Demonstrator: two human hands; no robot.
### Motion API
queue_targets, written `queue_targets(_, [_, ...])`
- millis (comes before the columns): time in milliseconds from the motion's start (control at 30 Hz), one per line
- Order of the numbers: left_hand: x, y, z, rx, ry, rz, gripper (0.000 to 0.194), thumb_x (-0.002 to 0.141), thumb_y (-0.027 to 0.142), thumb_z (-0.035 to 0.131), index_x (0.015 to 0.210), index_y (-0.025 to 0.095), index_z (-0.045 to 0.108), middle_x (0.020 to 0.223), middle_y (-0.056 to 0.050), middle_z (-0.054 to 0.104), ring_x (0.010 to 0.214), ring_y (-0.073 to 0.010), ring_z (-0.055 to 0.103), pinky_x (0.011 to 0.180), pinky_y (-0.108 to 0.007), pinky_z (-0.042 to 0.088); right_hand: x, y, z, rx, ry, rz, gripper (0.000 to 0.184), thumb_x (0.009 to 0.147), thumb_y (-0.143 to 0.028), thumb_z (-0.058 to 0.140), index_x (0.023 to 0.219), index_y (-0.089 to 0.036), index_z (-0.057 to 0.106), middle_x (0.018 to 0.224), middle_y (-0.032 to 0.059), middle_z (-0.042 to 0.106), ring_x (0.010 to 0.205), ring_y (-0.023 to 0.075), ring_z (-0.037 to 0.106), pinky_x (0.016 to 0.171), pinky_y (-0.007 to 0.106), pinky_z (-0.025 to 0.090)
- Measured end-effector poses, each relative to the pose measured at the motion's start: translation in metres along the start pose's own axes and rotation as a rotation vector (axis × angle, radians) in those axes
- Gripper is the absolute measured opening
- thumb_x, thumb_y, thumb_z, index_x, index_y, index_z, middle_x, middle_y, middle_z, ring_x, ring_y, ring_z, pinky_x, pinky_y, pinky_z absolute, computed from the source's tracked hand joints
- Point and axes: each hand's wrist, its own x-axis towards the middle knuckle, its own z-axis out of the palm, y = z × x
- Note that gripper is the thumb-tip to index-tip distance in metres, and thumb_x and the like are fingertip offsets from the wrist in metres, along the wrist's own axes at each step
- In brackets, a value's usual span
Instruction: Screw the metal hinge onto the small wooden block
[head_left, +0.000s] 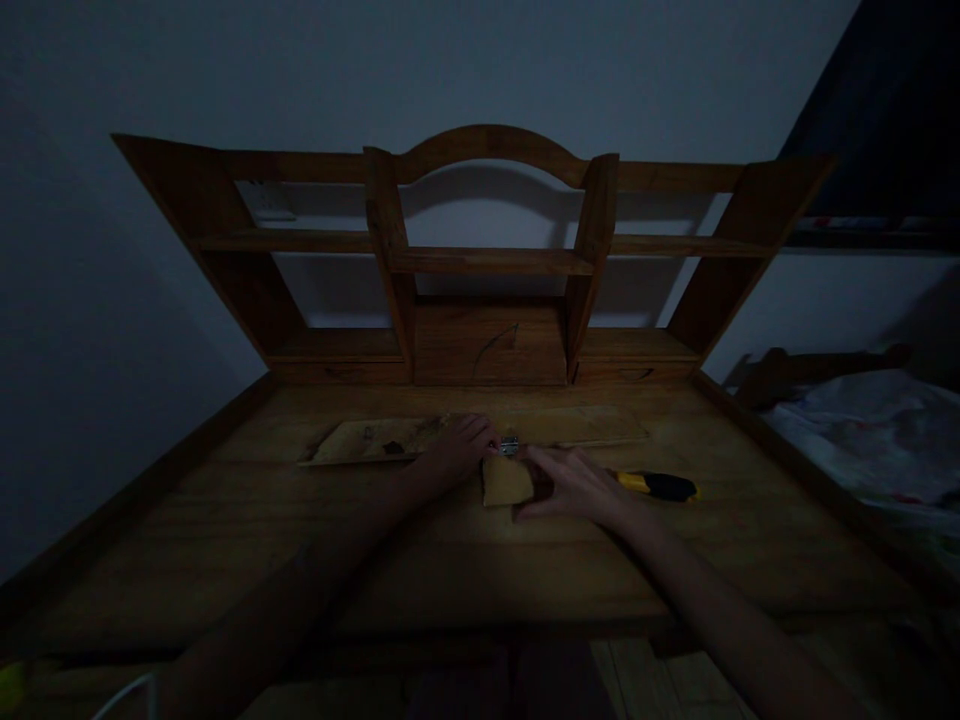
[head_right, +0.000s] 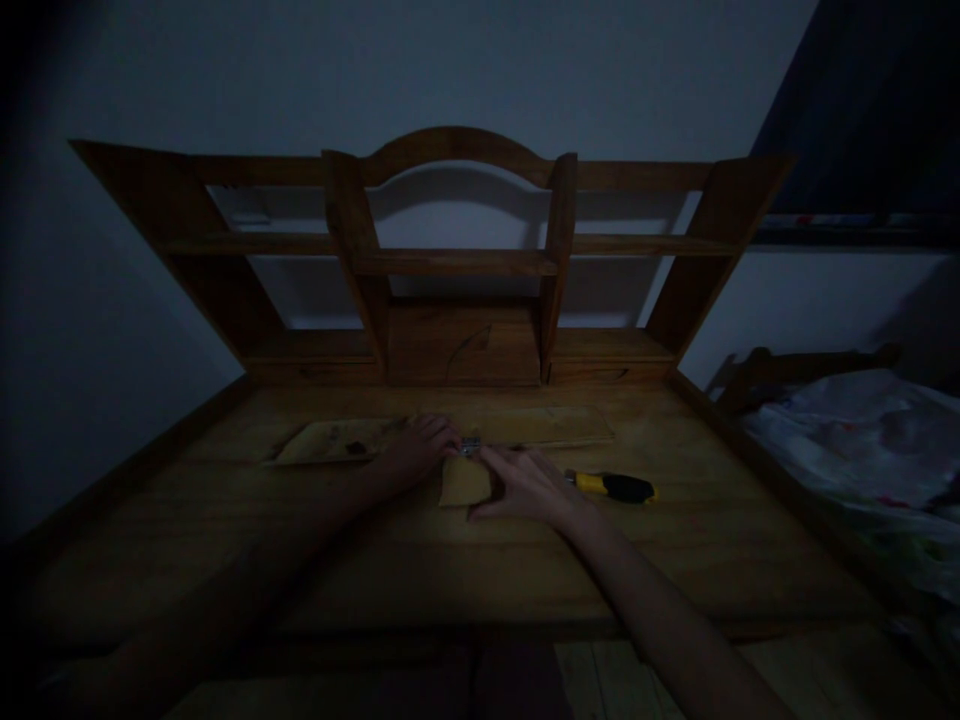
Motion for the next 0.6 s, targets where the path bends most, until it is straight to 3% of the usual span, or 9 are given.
queue_targets(167, [0.001, 0.0, 0.005, 0.023, 0.007, -0.032, 0.022, 0.104, 0.031, 0.046, 0.105, 0.016, 0.063, 0.111, -0.009, 0.062, 0.106, -0.0234, 0.054, 0.095, -0.038, 0.043, 0.001, -0.005, 0.0, -0.228, 0.007, -0.163, 0.066, 0.09, -0.065, 0.063, 0.136, -0.018, 0.052, 0.121, 0.0102, 0.069, 0.096, 0.0258, 0.07, 0.081, 0.036, 0.052])
queue_targets(333, [0.001, 0.001, 0.005, -0.002, 0.032, -0.03, 0.023, 0.105, 0.031, 0.045, 0.104, 0.015, 0.061, 0.108, -0.01, 0.062, 0.105, -0.0232, 0.053, 0.094, -0.037, 0.043, -0.001, -0.016, -0.001, -0.433, -0.001, -0.226, 0.062, 0.096, -0.05, 0.059, 0.146, -0.016, 0.045, 0.125, 0.0109, 0.066, 0.094, 0.0256, 0.068, 0.075, 0.036, 0.053])
queue_targets(500, [0.002, 0.003, 0.005, -0.062, 0.075, -0.039, 0.025, 0.105, 0.032, 0.043, 0.1, 0.015, 0.061, 0.104, -0.009, 0.062, 0.102, -0.0228, 0.052, 0.092, -0.037, 0.043, -0.002, -0.017, 0.002, -0.504, 0.01, -0.287, 0.034, 0.097, -0.03, 0.056, 0.126, -0.014, 0.059, 0.114, 0.0085, 0.067, 0.092, 0.023, 0.066, 0.075, 0.036, 0.053])
queue_targets(600, [0.003, 0.003, 0.006, -0.087, 0.079, -0.051, 0.025, 0.104, 0.033, 0.046, 0.099, 0.015, 0.061, 0.104, -0.009, 0.062, 0.102, -0.0232, 0.052, 0.092, -0.037, 0.043, -0.003, -0.012, 0.008, -0.542, 0.061, -0.303, 0.028, 0.097, -0.027, 0.057, 0.123, -0.018, 0.061, 0.115, 0.0067, 0.068, 0.089, 0.0211, 0.067, 0.069, 0.034, 0.052])
